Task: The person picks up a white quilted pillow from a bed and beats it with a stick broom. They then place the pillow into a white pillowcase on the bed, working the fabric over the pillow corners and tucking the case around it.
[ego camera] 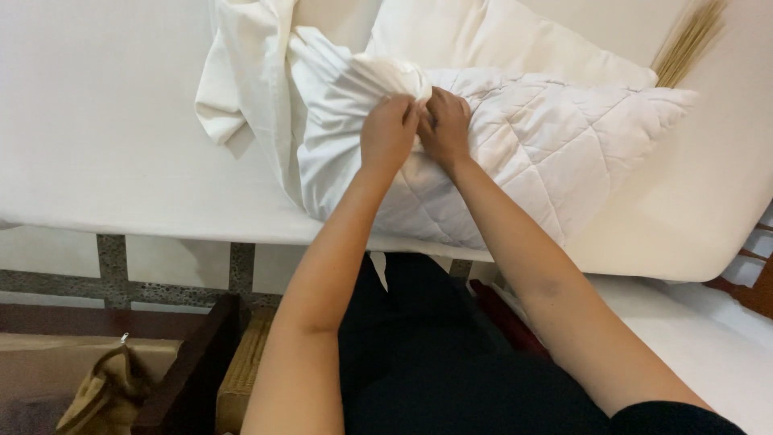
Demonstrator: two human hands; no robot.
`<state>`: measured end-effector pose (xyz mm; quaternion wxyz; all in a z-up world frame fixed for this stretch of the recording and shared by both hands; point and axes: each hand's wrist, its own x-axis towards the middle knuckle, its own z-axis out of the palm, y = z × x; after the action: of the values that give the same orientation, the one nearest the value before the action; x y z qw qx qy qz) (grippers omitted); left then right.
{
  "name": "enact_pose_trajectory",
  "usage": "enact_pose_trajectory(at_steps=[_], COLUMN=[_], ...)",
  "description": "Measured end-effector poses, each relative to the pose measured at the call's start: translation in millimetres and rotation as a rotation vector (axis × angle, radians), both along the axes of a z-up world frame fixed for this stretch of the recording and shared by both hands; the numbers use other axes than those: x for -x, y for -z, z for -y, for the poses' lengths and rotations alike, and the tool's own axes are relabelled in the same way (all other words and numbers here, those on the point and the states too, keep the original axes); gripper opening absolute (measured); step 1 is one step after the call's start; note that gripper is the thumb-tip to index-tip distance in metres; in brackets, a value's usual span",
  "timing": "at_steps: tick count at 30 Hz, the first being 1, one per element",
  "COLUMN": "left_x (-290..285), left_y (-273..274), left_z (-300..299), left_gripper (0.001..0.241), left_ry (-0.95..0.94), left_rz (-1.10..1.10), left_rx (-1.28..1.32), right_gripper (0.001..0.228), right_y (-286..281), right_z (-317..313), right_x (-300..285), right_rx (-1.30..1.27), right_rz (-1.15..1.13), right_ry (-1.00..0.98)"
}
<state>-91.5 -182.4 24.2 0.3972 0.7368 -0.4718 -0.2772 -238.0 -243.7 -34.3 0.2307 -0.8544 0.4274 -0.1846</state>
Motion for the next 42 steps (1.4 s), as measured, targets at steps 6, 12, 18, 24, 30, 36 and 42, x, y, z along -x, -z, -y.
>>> enact_pose_trajectory(at_steps=[6,12,18,24,30,36,42], left_x=[9,-6,-5,-9,13,19,3], left_y=[-4,-13,14,48,11,27,64], left_z=[-41,-62,-106,-122,-152,-172,-208], left_gripper=[0.021,0.015,0.037,0.009,0.013,0.011,0.048], left_ry=[-0.062,0.031,-0.161,-0.205,-0.217,-0.143,-0.555], left_rz=[-0.254,0.051,0.383,0.208,-0.38,-0.322,0.071], left_rx=[0.122,0.192,0.159,0.183,0.046,0.113,-0.143], right_gripper=[0.038,0.02,0.023,0.014,0.039,0.011,0.015], right_y=[-45,-79,-25,-58,-113,-115,-121], right_z=[6,67,98,97,56,43,45], right_x=[-4,34,145,76,0,31,107], right_rx=[-0.102,0.196,0.222,-0.01,0.326,0.167,0.006], right_rz=[0.411,0.144,-0.031,-0.135,-0.18,-0.316,-0.382], right_ry=[-0.092,-0.308,-0.063,-0.105,-0.678,-0.846,-0.625])
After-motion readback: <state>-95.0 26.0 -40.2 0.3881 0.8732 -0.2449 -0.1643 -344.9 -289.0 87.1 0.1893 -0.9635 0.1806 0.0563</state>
